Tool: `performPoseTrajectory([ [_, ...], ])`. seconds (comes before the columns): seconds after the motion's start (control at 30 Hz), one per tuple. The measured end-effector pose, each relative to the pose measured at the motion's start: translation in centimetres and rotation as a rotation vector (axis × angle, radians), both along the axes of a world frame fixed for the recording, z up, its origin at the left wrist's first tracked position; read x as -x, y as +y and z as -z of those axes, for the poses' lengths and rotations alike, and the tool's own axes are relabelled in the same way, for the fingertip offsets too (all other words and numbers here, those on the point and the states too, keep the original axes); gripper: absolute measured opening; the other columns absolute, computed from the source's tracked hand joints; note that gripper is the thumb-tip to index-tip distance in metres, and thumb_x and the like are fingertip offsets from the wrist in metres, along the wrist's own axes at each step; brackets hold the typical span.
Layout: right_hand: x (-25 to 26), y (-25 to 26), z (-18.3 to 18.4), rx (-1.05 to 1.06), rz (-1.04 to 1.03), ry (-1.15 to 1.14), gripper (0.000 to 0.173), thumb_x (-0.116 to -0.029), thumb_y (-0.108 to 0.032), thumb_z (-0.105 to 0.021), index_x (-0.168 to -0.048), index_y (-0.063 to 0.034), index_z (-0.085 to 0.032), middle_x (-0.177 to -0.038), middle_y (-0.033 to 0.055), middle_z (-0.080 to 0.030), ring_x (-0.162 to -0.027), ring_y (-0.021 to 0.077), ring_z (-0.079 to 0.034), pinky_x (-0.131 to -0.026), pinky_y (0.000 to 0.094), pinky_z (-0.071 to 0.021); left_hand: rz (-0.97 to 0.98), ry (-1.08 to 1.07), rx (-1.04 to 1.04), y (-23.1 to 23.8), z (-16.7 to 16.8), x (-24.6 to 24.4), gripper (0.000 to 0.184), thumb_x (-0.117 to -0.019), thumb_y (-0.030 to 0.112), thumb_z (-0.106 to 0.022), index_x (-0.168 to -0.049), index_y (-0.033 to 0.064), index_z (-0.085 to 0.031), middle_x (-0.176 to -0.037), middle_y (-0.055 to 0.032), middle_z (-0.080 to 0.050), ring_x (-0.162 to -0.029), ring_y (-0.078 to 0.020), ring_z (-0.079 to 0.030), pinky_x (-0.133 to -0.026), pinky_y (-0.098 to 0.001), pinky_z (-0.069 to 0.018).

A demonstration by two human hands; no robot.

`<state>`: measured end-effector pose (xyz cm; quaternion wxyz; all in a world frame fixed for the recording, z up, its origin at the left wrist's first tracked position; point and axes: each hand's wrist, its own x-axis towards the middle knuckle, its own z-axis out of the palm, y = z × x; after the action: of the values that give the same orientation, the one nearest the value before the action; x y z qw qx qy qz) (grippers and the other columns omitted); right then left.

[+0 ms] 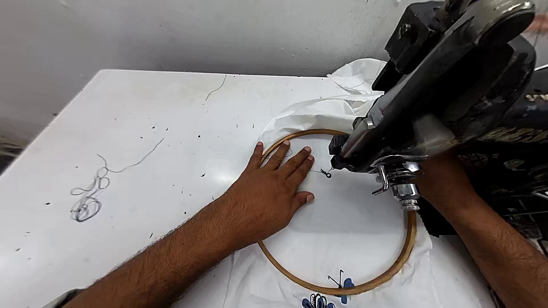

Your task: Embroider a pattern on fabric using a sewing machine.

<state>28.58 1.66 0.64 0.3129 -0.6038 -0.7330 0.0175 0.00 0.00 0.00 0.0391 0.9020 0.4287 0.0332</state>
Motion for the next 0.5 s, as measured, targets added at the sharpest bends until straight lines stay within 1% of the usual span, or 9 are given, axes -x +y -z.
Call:
performPoseTrajectory([
  [0.03, -0.1, 0.2, 0.1, -0.018, -0.006, -0.001, 0.031, -0.0935, -0.03, -0.063, -0.101, -0.0015, -0.068, -0.097, 0.0169, -0.067, -0.096, 0.0251, -0.064, -0.082, 0.0485, -0.0486, 0.003, -0.001, -0.002, 0.0, 0.0, 0.0, 0.068, -0.1081, 0.055, -0.022, -0.161, 0.0154, -0.036, -0.169, -0.0012, -0.029, -0.157, -0.0311, -0.024, -0.119, -0.0732, -0.0148],
  [0.07, -0.2, 0.3, 0.1, -0.021, -0.012, -0.002, 0.031, -0.0939, -0.031, -0.063, -0.102, -0.0016, -0.069, -0.097, 0.0167, -0.067, -0.095, 0.0246, -0.065, -0.081, 0.0484, -0.0494, 0.004, -0.002, -0.003, 0.0, 0.0, 0.0, 0.068, -0.1082, 0.055, -0.022, -0.161, 0.0154, -0.036, -0.169, -0.0012, -0.029, -0.157, -0.0311, -0.024, -0.119, -0.0732, -0.0146],
  [0.17, -0.1, 0.1, -0.4, 0.031, 0.016, -0.015, 0.028, -0.0927, -0.029, -0.065, -0.096, -0.002, -0.066, -0.09, 0.0132, -0.064, -0.086, 0.0206, -0.061, -0.075, 0.0449, -0.0474, 0.008, 0.001, 0.004, -0.1, 0.0, -0.1, 0.068, -0.1081, 0.055, -0.022, -0.162, 0.0153, -0.036, -0.169, -0.0011, -0.029, -0.157, -0.0312, -0.024, -0.119, -0.0729, -0.0144],
  [0.23, 0.0, 0.0, -0.9, 0.083, 0.04, -0.036, 0.029, -0.0932, -0.03, -0.065, -0.092, -0.0014, -0.065, -0.085, 0.0136, -0.062, -0.081, 0.0229, -0.06, -0.071, 0.0477, -0.0457, 0.011, -0.001, 0.006, -0.2, -0.1, -0.2, 0.068, -0.1082, 0.054, -0.023, -0.161, 0.0151, -0.037, -0.169, -0.001, -0.029, -0.157, -0.0312, -0.023, -0.12, -0.0727, -0.0143],
  [0.33, -0.2, 0.0, -1.1, 0.096, 0.049, -0.066, 0.026, -0.0916, -0.031, -0.065, -0.087, -0.0051, -0.063, -0.079, 0.0089, -0.059, -0.075, 0.0193, -0.057, -0.066, 0.0444, -0.0442, 0.02, -0.015, 0.006, -0.4, -0.1, -0.4, 0.067, -0.1082, 0.054, -0.024, -0.161, 0.0148, -0.038, -0.169, -0.0008, -0.03, -0.157, -0.0312, -0.024, -0.12, -0.0726, -0.0141],
  [0.37, -0.3, 0.0, -1.2, 0.109, 0.052, -0.074, 0.026, -0.092, -0.031, -0.066, -0.086, -0.0053, -0.063, -0.079, 0.0088, -0.059, -0.074, 0.0197, -0.057, -0.065, 0.0447, -0.044, 0.024, -0.017, 0.005, -0.4, -0.1, -0.4, 0.067, -0.1081, 0.054, -0.024, -0.16, 0.0147, -0.038, -0.169, -0.0011, -0.03, -0.157, -0.0314, -0.024, -0.12, -0.0726, -0.0143],
  [0.47, -0.4, -0.3, -1.7, 0.17, 0.069, -0.087, 0.026, -0.0936, -0.026, -0.071, -0.086, -0.0025, -0.063, -0.078, 0.013, -0.059, -0.071, 0.0261, -0.057, -0.062, 0.0505, -0.0425, 0.031, -0.019, 0.007, -0.6, 0.0, -0.6, 0.067, -0.1081, 0.054, -0.024, -0.16, 0.015, -0.038, -0.169, -0.001, -0.03, -0.157, -0.0308, -0.024, -0.12, -0.0727, -0.0145],
  [0.5, -0.5, -0.2, -1.5, 0.162, 0.074, -0.094, 0.026, -0.0922, -0.028, -0.07, -0.086, -0.0036, -0.063, -0.078, 0.0117, -0.059, -0.071, 0.0249, -0.057, -0.062, 0.0498, -0.0426, 0.032, -0.02, 0.005, -0.6, 0.0, -0.6, 0.067, -0.108, 0.054, -0.024, -0.161, 0.0152, -0.038, -0.169, -0.001, -0.031, -0.157, -0.0309, -0.024, -0.119, -0.0727, -0.0149],
])
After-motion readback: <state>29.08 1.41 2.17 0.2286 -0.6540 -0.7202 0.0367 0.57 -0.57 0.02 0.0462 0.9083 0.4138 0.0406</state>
